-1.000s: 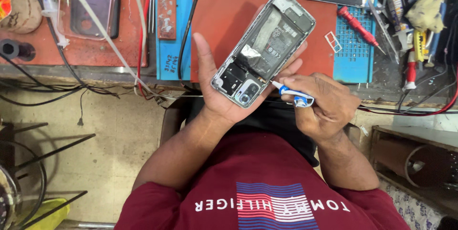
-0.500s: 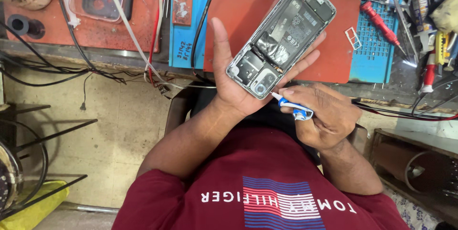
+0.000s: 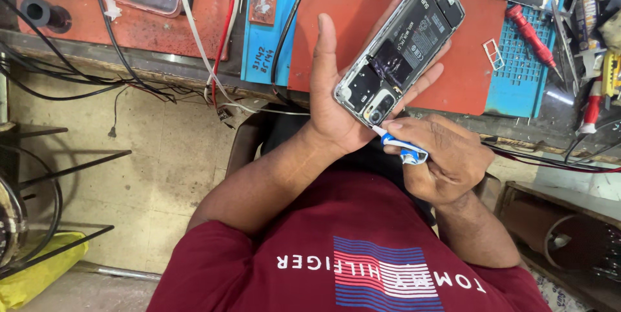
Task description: The person uses a red screwdriver to remove screws from a disassembled smartphone, applies adhesive along the frame, and reattaches the back cover. They then secure the phone with multiple rubber bands and wipe the screen with a cloth.
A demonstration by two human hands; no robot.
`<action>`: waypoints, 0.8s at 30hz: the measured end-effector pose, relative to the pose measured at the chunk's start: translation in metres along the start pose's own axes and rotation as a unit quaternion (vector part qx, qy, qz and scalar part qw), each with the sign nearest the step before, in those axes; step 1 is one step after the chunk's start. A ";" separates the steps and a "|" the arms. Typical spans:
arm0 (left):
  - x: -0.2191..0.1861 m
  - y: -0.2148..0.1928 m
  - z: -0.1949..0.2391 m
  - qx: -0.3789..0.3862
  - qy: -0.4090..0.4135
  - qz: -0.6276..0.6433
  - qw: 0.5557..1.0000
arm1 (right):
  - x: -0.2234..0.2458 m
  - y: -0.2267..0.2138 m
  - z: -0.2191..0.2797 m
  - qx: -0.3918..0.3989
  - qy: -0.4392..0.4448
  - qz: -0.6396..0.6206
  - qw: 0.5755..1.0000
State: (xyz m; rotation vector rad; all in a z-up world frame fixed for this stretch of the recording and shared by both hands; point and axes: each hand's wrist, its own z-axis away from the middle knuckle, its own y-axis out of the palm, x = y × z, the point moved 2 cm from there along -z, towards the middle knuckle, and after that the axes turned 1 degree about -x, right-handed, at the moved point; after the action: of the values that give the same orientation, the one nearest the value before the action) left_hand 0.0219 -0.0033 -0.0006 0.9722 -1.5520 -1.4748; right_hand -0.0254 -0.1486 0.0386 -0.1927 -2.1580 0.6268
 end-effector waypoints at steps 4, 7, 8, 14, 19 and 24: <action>0.002 -0.003 0.001 0.023 0.013 -0.029 0.999 | -0.001 0.000 -0.001 0.002 -0.002 -0.010 1.000; 0.003 -0.004 0.003 0.024 0.012 -0.049 0.998 | 0.000 0.000 -0.002 0.005 -0.005 -0.010 1.000; 0.003 -0.003 0.003 0.025 0.011 -0.058 0.998 | 0.000 0.000 -0.003 0.004 -0.007 -0.012 1.000; 0.004 -0.003 0.005 0.031 0.019 -0.114 0.993 | 0.001 0.001 -0.008 0.005 -0.022 0.003 1.000; 0.005 -0.005 0.004 0.038 0.024 -0.128 0.991 | 0.002 0.002 -0.011 0.006 -0.028 -0.005 1.000; 0.007 -0.008 0.003 0.050 0.028 -0.140 0.989 | 0.006 0.003 -0.016 0.009 -0.033 -0.002 0.999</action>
State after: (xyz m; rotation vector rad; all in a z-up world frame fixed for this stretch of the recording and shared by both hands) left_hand 0.0165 -0.0087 -0.0088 1.3218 -1.5069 -1.5551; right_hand -0.0171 -0.1383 0.0490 -0.1596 -2.2156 0.6583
